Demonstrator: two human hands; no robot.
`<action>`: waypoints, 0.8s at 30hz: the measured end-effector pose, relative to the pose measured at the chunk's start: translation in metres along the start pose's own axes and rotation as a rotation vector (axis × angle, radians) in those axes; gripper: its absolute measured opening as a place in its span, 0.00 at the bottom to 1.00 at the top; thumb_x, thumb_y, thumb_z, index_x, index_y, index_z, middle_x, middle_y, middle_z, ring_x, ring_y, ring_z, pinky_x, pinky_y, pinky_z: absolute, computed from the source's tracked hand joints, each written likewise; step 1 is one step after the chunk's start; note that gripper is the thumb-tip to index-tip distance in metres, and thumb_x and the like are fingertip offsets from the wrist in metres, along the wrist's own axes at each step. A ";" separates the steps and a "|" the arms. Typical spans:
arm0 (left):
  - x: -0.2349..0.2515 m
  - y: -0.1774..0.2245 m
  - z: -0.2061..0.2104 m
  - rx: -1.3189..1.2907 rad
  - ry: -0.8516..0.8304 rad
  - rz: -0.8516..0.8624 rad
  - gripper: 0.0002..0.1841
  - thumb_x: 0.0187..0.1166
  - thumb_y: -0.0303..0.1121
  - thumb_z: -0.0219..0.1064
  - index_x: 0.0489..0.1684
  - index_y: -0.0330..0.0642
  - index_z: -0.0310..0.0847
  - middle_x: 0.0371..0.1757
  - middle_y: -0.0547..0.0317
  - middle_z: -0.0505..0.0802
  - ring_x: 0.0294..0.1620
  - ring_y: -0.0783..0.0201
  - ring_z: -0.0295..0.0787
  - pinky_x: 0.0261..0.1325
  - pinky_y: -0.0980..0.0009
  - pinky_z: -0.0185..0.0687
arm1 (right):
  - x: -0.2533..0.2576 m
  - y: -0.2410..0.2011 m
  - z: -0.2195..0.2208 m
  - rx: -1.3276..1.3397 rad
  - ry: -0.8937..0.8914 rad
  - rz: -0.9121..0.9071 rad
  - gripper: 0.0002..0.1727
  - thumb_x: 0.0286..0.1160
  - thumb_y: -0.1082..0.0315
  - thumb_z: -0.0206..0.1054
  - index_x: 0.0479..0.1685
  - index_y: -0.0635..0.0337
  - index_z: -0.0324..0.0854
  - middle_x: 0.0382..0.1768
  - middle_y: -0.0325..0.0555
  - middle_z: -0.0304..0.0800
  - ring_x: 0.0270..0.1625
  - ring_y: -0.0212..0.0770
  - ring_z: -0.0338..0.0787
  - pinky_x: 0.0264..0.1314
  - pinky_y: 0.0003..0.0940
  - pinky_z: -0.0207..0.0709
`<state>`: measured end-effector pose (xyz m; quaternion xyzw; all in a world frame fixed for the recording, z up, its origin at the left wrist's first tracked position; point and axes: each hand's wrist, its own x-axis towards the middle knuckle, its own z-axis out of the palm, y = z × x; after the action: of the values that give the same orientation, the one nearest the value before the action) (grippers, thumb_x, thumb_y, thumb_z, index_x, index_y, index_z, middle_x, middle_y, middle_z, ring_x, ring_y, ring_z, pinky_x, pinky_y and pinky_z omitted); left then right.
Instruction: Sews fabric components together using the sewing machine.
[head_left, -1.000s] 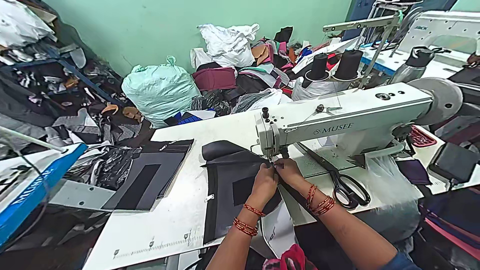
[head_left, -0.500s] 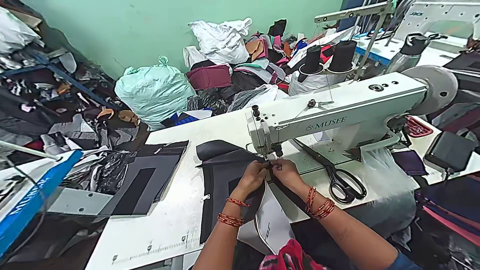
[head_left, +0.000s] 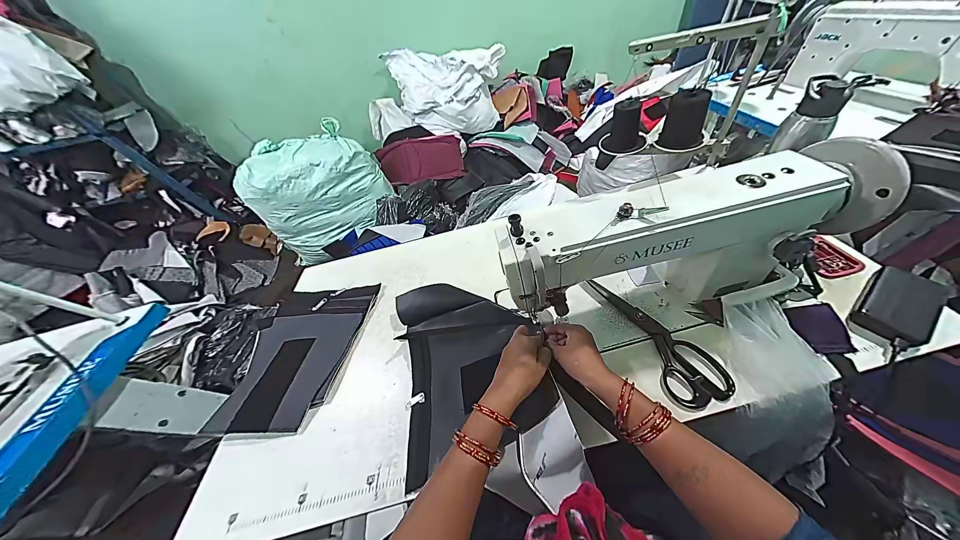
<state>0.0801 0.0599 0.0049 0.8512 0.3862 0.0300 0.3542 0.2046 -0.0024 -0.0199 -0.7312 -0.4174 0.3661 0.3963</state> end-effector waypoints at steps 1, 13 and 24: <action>0.000 -0.001 0.000 -0.001 0.001 0.006 0.18 0.84 0.30 0.56 0.60 0.28 0.88 0.61 0.32 0.86 0.65 0.44 0.83 0.73 0.53 0.75 | 0.000 0.001 0.000 0.001 0.001 -0.003 0.17 0.80 0.76 0.61 0.63 0.72 0.84 0.56 0.62 0.89 0.58 0.47 0.88 0.66 0.40 0.78; -0.001 0.002 -0.008 0.019 -0.118 0.004 0.20 0.88 0.33 0.52 0.58 0.28 0.87 0.73 0.29 0.77 0.76 0.40 0.74 0.80 0.51 0.68 | -0.005 0.000 -0.001 0.010 -0.012 0.007 0.17 0.80 0.77 0.61 0.64 0.72 0.84 0.57 0.61 0.90 0.58 0.46 0.88 0.66 0.39 0.78; -0.014 -0.017 0.000 0.312 -0.016 0.010 0.24 0.85 0.46 0.63 0.79 0.58 0.81 0.91 0.51 0.69 0.96 0.39 0.45 0.91 0.34 0.37 | -0.013 -0.008 -0.003 -0.186 -0.074 -0.025 0.21 0.82 0.75 0.58 0.70 0.68 0.83 0.64 0.66 0.85 0.68 0.54 0.83 0.75 0.42 0.72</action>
<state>0.0591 0.0582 -0.0028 0.8979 0.3793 -0.0353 0.2206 0.1997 -0.0124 -0.0092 -0.7457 -0.4728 0.3476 0.3155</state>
